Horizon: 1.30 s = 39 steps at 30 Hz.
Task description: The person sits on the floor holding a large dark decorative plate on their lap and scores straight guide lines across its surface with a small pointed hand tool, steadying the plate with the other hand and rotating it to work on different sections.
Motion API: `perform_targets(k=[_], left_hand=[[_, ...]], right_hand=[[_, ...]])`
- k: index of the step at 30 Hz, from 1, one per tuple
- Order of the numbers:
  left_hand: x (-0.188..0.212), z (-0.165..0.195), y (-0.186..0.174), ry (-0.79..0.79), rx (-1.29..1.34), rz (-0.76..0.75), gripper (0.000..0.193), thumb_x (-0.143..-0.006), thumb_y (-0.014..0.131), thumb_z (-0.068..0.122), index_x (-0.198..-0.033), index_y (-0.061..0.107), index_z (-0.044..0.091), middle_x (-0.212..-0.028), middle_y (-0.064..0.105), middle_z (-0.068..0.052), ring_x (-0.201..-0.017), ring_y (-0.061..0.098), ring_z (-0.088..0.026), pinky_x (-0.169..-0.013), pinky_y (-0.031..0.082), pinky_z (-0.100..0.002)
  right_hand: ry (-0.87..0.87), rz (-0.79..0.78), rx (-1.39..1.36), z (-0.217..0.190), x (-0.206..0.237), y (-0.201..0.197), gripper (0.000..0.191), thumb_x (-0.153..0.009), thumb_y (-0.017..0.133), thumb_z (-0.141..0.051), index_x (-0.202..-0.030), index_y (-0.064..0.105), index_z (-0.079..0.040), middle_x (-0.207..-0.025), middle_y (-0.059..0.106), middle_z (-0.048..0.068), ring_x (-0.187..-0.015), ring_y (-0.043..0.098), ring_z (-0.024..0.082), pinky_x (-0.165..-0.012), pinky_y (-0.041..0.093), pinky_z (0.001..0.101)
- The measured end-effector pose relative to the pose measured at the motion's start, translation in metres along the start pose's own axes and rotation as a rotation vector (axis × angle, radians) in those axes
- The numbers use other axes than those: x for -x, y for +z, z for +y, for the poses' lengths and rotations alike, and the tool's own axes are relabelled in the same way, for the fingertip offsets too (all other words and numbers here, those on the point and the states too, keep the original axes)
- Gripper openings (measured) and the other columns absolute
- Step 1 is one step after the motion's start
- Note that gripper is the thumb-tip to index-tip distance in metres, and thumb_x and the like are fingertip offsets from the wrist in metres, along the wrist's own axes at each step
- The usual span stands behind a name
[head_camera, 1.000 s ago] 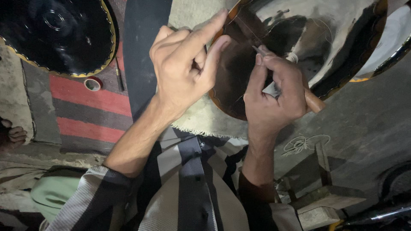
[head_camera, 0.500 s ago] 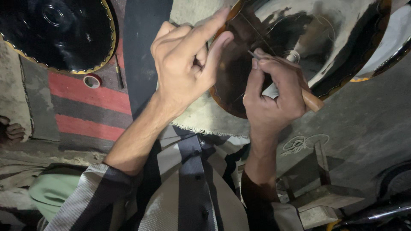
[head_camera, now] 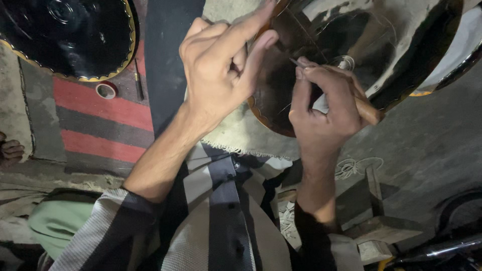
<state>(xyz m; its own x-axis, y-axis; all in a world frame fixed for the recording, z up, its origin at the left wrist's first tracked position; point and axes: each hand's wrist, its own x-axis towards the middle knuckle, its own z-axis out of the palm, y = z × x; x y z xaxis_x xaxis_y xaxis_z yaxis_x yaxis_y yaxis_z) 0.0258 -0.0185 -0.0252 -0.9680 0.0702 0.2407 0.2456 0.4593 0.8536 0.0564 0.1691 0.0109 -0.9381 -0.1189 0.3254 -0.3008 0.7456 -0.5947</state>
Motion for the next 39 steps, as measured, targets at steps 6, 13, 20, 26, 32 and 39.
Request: perform_targets(k=[6,13,20,26,32,39], left_hand=[[0.000,-0.002,0.000,0.016,-0.008,0.019,0.031,-0.106,0.086,0.014,-0.133,0.071,0.015,-0.063,0.047,0.004,-0.057,0.049,-0.011,-0.068,0.032,-0.029],[0.002,-0.003,0.001,0.012,0.004,0.040,0.024,-0.107,0.085,0.015,-0.127,0.073,0.015,-0.063,0.047,0.003,-0.056,0.049,-0.013,-0.068,0.034,-0.030],[0.002,-0.005,0.000,0.023,0.025,0.047,0.019,-0.106,0.085,0.014,-0.121,0.074,0.013,-0.063,0.049,0.003,-0.055,0.049,-0.012,-0.068,0.036,-0.029],[0.002,-0.004,0.000,0.020,0.025,0.049,0.018,-0.105,0.086,0.014,-0.119,0.074,0.013,-0.063,0.050,0.002,-0.056,0.050,-0.012,-0.069,0.037,-0.029],[-0.003,-0.003,-0.002,0.048,0.027,0.052,0.017,-0.104,0.086,0.013,-0.117,0.075,0.011,-0.063,0.051,0.000,-0.060,0.050,-0.015,-0.069,0.038,-0.031],[-0.016,-0.009,-0.003,0.140,0.019,0.034,0.038,-0.099,0.086,0.010,-0.073,0.058,0.004,-0.057,0.050,-0.005,-0.051,0.052,-0.021,-0.054,0.037,-0.035]], right_hand=[[-0.018,-0.136,-0.075,-0.001,-0.011,-0.013,0.016,-0.099,0.080,0.015,-0.106,0.069,0.004,-0.106,0.076,0.013,-0.100,0.078,0.023,-0.086,0.064,0.0285],[-0.153,-0.288,-0.085,-0.005,-0.032,-0.026,0.018,-0.091,0.079,0.015,-0.102,0.068,0.005,-0.103,0.075,0.015,-0.099,0.074,0.027,-0.088,0.059,0.0351],[-0.267,-0.398,-0.033,0.000,-0.044,-0.036,0.019,-0.087,0.080,0.013,-0.098,0.070,0.002,-0.101,0.076,0.012,-0.096,0.074,0.023,-0.088,0.057,0.0333],[-0.347,-0.480,0.001,0.006,-0.053,-0.044,0.017,-0.087,0.078,0.014,-0.094,0.070,0.000,-0.103,0.075,0.009,-0.100,0.074,0.022,-0.089,0.058,0.0307],[-0.352,-0.488,-0.062,0.010,-0.055,-0.044,0.017,-0.089,0.077,0.014,-0.096,0.070,0.001,-0.105,0.076,0.010,-0.103,0.075,0.022,-0.092,0.060,0.0324],[-0.256,-0.338,-0.129,0.020,-0.033,-0.040,0.016,-0.094,0.076,0.013,-0.102,0.068,0.002,-0.107,0.075,0.012,-0.102,0.074,0.022,-0.091,0.060,0.0299]])
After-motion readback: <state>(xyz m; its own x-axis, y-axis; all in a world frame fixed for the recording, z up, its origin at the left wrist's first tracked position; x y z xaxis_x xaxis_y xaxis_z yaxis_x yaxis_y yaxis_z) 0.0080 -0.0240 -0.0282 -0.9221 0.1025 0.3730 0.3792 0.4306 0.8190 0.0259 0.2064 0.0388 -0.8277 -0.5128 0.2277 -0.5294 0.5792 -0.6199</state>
